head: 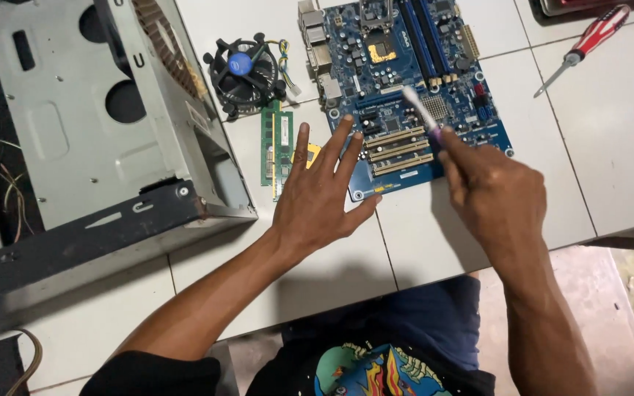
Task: Cleaning a computer motherboard and CPU using a toothbrush to remove dust
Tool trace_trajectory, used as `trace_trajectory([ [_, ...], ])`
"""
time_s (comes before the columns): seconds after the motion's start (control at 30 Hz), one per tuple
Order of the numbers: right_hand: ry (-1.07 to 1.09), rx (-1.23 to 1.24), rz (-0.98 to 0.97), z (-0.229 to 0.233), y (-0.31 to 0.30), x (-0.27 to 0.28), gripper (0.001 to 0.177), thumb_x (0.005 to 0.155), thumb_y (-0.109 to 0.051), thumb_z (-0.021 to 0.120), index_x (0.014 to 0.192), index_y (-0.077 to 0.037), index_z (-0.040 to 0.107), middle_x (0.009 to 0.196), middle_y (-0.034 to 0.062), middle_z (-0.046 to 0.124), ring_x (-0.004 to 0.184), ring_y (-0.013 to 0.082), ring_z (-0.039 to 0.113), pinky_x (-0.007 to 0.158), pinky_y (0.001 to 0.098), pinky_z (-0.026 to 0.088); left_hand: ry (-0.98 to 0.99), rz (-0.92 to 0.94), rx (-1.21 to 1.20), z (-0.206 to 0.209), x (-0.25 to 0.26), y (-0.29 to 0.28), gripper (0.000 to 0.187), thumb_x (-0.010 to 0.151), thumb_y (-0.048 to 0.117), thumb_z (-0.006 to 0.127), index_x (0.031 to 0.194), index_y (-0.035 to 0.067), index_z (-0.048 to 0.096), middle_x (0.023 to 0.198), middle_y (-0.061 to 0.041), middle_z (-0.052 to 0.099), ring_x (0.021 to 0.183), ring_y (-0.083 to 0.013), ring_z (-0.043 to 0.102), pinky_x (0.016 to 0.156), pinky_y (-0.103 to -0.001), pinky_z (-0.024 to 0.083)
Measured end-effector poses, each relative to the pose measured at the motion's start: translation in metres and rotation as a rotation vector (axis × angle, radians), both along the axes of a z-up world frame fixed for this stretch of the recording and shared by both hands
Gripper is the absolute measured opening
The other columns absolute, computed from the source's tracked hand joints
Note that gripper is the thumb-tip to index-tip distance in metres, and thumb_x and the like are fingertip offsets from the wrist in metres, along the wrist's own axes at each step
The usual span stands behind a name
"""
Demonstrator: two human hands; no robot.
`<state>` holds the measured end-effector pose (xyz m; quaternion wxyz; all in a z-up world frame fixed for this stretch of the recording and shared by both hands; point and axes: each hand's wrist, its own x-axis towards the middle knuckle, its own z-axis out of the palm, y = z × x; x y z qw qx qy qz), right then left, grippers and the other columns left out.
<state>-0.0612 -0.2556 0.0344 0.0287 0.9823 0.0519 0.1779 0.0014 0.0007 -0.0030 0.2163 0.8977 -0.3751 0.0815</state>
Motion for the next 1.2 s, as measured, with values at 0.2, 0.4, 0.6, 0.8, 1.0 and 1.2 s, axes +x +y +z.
trace_trajectory([
  [0.2, 0.022, 0.043, 0.078, -0.006, 0.022, -0.007, 0.041, 0.112, -0.027, 0.072, 0.152, -0.031, 0.068, 0.075, 0.0007, 0.059, 0.049, 0.0202, 0.05, 0.04, 0.0386, 0.039, 0.004, -0.003, -0.012, 0.002, 0.0, -0.001, 0.082, 0.102, 0.053, 0.066, 0.153, -0.007, 0.046, 0.168, -0.026, 0.03, 0.151, -0.0363, 0.048, 0.131, -0.063, 0.013],
  [0.4, 0.078, 0.145, 0.078, 0.009, 0.044, -0.027, 0.044, 0.111, -0.02, 0.069, 0.154, -0.022, 0.064, 0.074, 0.0023, 0.06, 0.049, 0.016, 0.048, 0.039, 0.0354, 0.036, 0.007, -0.002, -0.016, 0.003, 0.0, 0.0, 0.083, 0.101, 0.051, 0.069, 0.154, -0.008, 0.045, 0.169, -0.025, 0.027, 0.15, -0.0368, 0.05, 0.131, -0.063, 0.013],
  [0.6, -0.006, 0.255, 0.04, 0.012, 0.048, -0.022, 0.033, 0.111, -0.02, 0.072, 0.144, -0.022, 0.076, 0.077, 0.0019, 0.063, 0.059, 0.0219, 0.057, 0.049, 0.04, 0.041, -0.012, -0.01, 0.0, 0.002, -0.001, -0.001, 0.084, 0.103, 0.052, 0.067, 0.156, -0.008, 0.043, 0.168, -0.027, 0.029, 0.156, -0.036, 0.041, 0.131, -0.063, 0.013],
  [0.8, 0.105, 0.119, 0.006, 0.024, 0.046, -0.033, 0.04, 0.108, -0.022, 0.071, 0.146, -0.032, 0.072, 0.076, -0.0011, 0.063, 0.05, 0.0229, 0.054, 0.042, 0.041, 0.04, 0.013, 0.004, -0.007, 0.002, 0.0, -0.001, 0.084, 0.101, 0.054, 0.065, 0.155, -0.007, 0.045, 0.168, -0.025, 0.03, 0.151, -0.0366, 0.048, 0.131, -0.063, 0.01],
  [1.0, 0.095, 0.136, 0.097, 0.014, 0.053, -0.052, 0.053, 0.105, -0.018, 0.074, 0.156, -0.023, 0.061, 0.078, -0.0032, 0.059, 0.047, 0.0167, 0.042, 0.036, 0.0363, 0.042, 0.027, 0.003, 0.008, 0.002, 0.0, 0.0, 0.084, 0.102, 0.056, 0.061, 0.155, -0.008, 0.044, 0.17, -0.024, 0.026, 0.154, -0.0345, 0.043, 0.132, -0.062, 0.008],
  [1.2, -0.005, 0.279, -0.059, -0.013, 0.036, -0.071, 0.049, 0.104, -0.009, 0.083, 0.15, -0.013, 0.068, 0.081, 0.0041, 0.069, 0.054, 0.0113, 0.048, 0.04, 0.0257, 0.04, -0.01, -0.006, -0.004, 0.002, -0.001, 0.0, 0.083, 0.102, 0.052, 0.069, 0.155, -0.008, 0.045, 0.168, -0.026, 0.029, 0.152, -0.0378, 0.048, 0.13, -0.065, 0.015],
])
